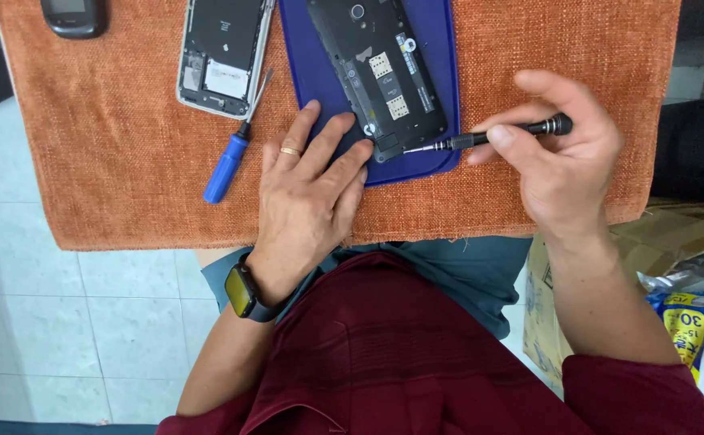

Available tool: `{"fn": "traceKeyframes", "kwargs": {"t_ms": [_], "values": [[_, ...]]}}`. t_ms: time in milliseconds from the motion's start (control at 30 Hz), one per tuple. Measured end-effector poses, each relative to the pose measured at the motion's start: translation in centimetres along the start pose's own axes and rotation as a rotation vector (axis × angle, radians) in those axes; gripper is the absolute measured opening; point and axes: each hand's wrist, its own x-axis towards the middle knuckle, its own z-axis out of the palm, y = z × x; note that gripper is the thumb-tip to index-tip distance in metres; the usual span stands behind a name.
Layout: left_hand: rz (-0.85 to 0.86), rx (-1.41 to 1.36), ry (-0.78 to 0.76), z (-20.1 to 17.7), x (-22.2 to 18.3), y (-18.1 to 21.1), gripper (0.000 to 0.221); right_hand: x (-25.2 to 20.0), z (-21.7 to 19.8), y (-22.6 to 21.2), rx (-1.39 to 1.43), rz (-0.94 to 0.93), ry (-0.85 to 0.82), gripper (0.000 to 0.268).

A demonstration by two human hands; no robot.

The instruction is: A person uses a precision screwdriver to remove screws from the internal frame of a smartphone during a repair process.

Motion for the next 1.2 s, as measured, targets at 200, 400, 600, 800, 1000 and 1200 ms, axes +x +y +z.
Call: {"fn": "traceKeyframes", "kwargs": {"t_ms": [200, 400, 600, 800, 1000, 1200], "values": [[0.016, 0.009, -0.003, -0.12, -0.07, 0.06, 0.018, -0.04, 0.0, 0.54, -0.006, -0.048, 0.012, 0.04], [0.015, -0.038, -0.029, -0.36, 0.4, -0.02, 0.024, -0.15, 0.07, 0.22, -0.054, -0.024, 0.025, 0.039], [-0.001, -0.088, -0.031, -0.3, 0.41, -0.23, 0.027, -0.09, 0.2, -0.01, -0.061, -0.029, 0.007, 0.04], [0.016, -0.105, 0.007, -0.22, 0.19, -0.27, 0.026, -0.07, 0.19, -0.03, -0.059, -0.049, -0.02, 0.04], [0.043, -0.062, 0.004, -0.39, 0.44, -0.06, 0.023, -0.24, 0.29, 0.1, -0.075, -0.055, -0.006, 0.039], [0.049, -0.04, -0.01, -0.33, 0.41, -0.04, 0.024, -0.18, 0.25, -0.17, -0.112, -0.107, -0.03, 0.038]]}}
